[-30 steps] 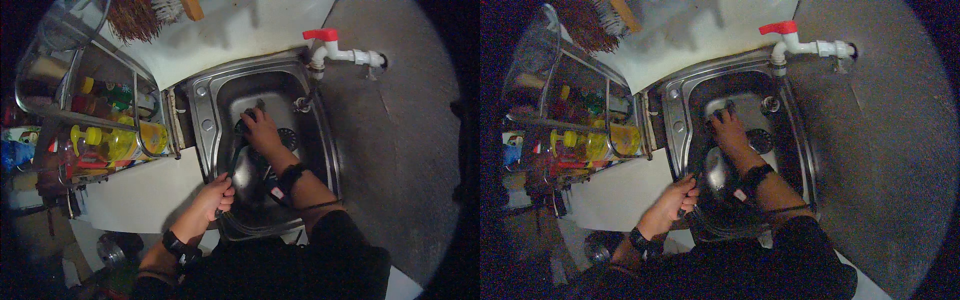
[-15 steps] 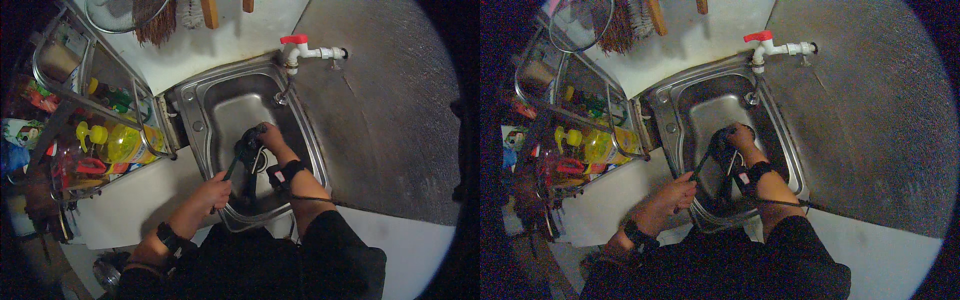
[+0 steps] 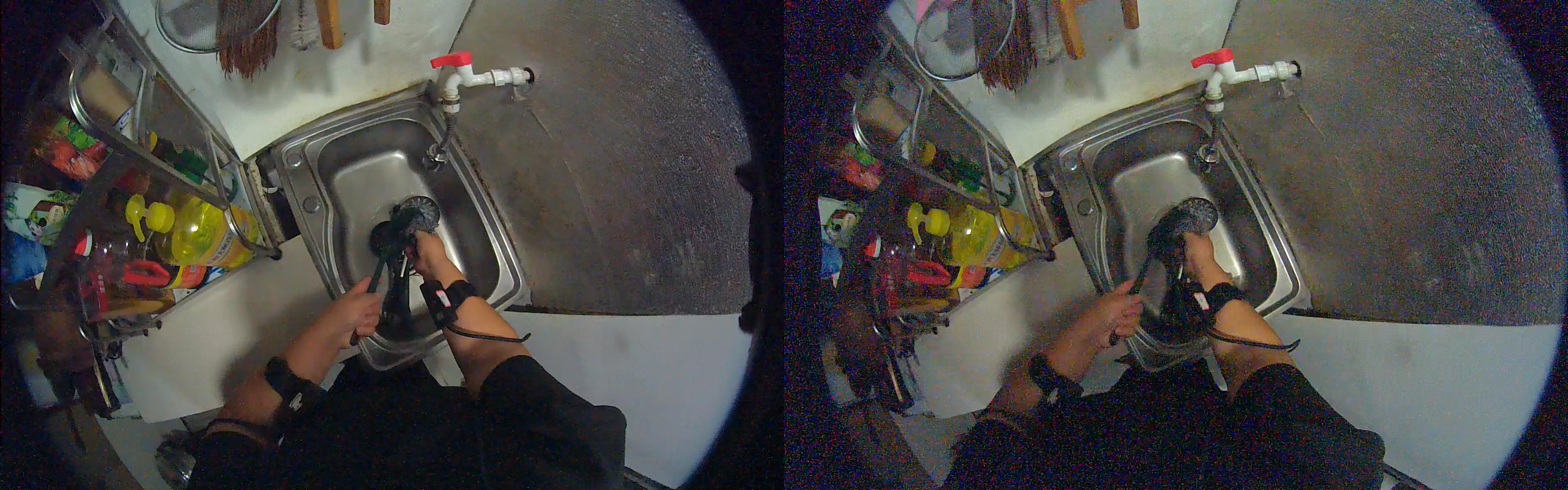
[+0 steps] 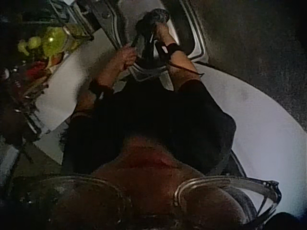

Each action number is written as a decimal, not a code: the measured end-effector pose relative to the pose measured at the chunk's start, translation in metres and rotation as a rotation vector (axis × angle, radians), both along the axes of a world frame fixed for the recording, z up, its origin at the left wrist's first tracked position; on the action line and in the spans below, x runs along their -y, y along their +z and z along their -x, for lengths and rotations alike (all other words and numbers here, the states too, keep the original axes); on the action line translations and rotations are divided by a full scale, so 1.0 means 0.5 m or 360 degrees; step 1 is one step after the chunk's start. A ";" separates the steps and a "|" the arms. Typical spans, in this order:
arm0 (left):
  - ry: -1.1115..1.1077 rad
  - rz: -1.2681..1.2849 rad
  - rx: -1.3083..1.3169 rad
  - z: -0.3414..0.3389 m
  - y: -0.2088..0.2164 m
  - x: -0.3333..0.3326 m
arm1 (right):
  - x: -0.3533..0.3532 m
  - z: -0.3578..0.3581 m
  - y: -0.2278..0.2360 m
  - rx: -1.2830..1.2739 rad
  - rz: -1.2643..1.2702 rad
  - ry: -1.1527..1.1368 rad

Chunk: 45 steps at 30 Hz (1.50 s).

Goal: The person washes a green ladle and a green slotted spoon in a stainless steel sink using a metal scrubber and running water. They scrub each utensil thoroughly, rinse them under the tap, and place them on a drying rack.

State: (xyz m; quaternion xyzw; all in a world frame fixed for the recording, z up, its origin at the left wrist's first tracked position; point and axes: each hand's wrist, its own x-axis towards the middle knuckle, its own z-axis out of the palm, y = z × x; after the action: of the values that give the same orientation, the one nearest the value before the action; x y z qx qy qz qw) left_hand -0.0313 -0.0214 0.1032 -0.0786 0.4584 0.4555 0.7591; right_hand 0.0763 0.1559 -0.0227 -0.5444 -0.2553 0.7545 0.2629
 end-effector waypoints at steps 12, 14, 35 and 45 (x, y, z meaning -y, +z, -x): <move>0.0144 -0.0039 0.0214 -0.014 -0.007 -0.032 | -0.001 -0.059 0.156 0.0886 -0.0993 0.0426; 0.0187 0.0082 0.0198 -0.026 0.004 -0.037 | 0.005 -0.047 0.165 0.1162 -0.1579 0.0631; -0.0122 -0.0090 0.0112 -0.042 0.015 -0.025 | 0.005 0.024 0.131 0.0979 -0.1474 0.0653; -0.0334 -0.0139 -0.0223 -0.046 0.062 -0.029 | -0.039 -0.017 0.124 0.1211 -0.1836 0.1178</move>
State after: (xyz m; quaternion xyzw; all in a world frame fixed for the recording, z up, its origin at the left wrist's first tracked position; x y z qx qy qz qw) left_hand -0.0083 -0.0071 0.1344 0.0348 0.4956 0.3976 0.7714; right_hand 0.0848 0.1753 0.0392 -0.4224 -0.8444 0.3029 0.1300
